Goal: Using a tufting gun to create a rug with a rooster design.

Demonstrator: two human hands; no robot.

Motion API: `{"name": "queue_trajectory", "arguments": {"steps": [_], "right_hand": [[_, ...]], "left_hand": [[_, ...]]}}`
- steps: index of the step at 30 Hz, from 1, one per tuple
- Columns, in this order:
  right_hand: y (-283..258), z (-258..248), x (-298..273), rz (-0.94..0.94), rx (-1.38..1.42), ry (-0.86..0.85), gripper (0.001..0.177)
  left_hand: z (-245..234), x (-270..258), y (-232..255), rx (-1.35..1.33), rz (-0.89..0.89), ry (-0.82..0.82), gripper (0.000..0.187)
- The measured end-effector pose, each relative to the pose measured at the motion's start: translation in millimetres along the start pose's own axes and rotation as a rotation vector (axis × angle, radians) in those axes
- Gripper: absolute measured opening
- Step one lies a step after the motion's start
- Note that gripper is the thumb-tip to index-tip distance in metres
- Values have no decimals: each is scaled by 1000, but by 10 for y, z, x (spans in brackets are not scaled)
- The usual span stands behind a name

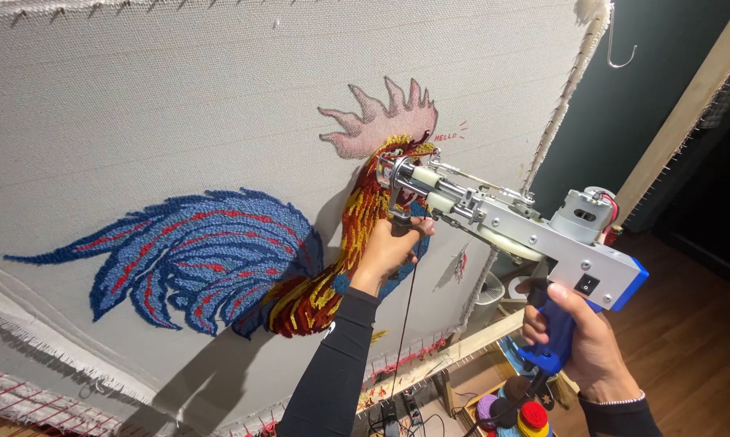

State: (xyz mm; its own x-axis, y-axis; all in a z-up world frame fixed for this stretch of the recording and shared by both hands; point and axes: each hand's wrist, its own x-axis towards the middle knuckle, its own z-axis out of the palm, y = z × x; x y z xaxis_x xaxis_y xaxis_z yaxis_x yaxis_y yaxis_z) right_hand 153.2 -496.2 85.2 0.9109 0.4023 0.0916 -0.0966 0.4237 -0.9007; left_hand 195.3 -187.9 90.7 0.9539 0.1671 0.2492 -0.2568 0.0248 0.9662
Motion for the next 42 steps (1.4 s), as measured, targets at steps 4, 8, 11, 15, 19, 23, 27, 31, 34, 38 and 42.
{"name": "queue_trajectory", "arguments": {"steps": [4, 8, 11, 15, 19, 23, 27, 31, 34, 38, 42], "right_hand": [[-3, -10, 20, 19, 3, -18, 52], [11, -32, 34, 21, 9, -15, 52], [-3, -21, 33, 14, 14, -40, 53], [-17, 5, 30, 12, 4, -38, 52], [-33, 18, 32, 4, 0, -42, 53], [-35, 1, 59, 21, 16, -35, 52], [-57, 9, 59, 16, -7, -2, 50], [-65, -3, 67, 13, -7, -29, 51], [-68, -25, 70, 3, -21, -38, 50], [-86, -14, 61, -8, -28, -59, 51], [-102, 5, 55, -9, -31, -62, 51]], "left_hand": [[-1, 8, -11, 17, -21, 12, 30], [12, -44, 84, 50, -51, 23, 33], [16, -46, 90, 55, -28, 22, 33], [14, -52, 108, 41, -42, 29, 34], [8, -39, 110, 14, -39, 17, 31], [5, -21, 116, -4, -31, 18, 27], [5, -2, 81, -11, -15, 17, 26], [19, -20, 114, -16, -32, 30, 23], [9, 22, 9, -52, 4, 2, 25], [30, -14, 83, 13, -30, 20, 29], [30, -21, 89, 16, -29, 21, 32]]}}
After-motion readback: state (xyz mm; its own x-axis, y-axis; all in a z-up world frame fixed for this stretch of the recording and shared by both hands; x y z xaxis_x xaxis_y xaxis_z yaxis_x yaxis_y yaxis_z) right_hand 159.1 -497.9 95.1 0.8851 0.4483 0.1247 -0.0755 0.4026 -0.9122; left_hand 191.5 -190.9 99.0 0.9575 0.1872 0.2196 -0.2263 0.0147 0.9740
